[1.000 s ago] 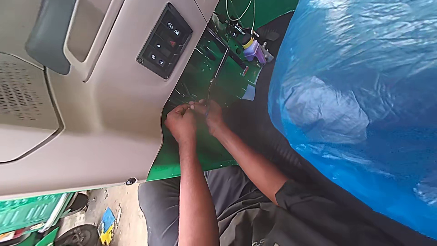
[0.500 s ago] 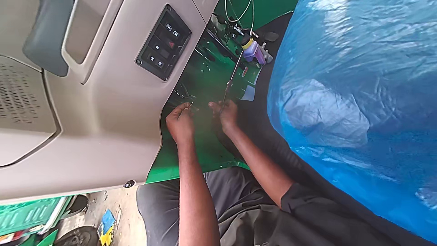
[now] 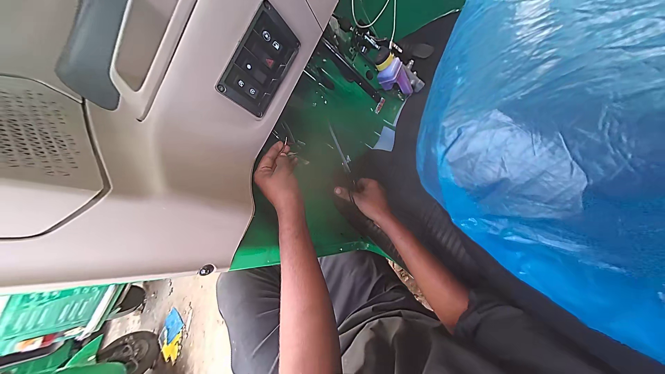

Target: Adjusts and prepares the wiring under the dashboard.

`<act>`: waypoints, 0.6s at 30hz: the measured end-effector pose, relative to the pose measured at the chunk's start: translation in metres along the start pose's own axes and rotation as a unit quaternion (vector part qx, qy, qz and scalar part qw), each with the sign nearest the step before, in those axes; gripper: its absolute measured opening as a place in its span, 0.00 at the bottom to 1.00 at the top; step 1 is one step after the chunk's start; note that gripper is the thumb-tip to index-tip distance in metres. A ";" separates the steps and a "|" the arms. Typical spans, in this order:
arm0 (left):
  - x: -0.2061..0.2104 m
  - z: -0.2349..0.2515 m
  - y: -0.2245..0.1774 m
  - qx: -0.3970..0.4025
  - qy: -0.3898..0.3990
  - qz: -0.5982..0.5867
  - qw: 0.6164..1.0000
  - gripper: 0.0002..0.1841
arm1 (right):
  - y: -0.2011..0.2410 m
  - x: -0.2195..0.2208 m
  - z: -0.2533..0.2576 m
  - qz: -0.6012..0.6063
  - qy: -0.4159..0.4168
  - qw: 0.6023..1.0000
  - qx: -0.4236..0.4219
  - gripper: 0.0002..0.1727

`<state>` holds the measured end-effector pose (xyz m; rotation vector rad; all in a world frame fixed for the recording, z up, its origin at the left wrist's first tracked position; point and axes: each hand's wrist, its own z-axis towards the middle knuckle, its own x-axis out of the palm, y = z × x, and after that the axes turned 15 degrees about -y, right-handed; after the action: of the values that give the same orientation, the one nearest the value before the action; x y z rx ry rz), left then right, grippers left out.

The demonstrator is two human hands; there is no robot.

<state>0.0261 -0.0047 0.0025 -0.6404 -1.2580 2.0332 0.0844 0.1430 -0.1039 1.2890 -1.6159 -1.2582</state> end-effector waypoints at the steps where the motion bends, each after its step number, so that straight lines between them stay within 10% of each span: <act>1: 0.000 0.000 -0.001 -0.001 -0.002 -0.012 1.000 0.14 | -0.001 -0.003 -0.004 0.027 0.012 1.000 -0.004 0.27; 10: 0.000 -0.003 -0.003 0.009 -0.002 0.014 1.000 0.10 | -0.002 -0.020 -0.027 0.001 0.056 0.994 -0.097 0.23; 18: 0.001 0.001 0.003 0.103 0.007 0.216 0.971 0.08 | -0.036 -0.011 -0.035 0.032 -0.083 0.959 -0.270 0.25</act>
<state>0.0242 -0.0057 -0.0001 -0.8850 -0.9358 2.4666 0.1293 0.1432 -0.1285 0.8007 -1.2751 -1.6553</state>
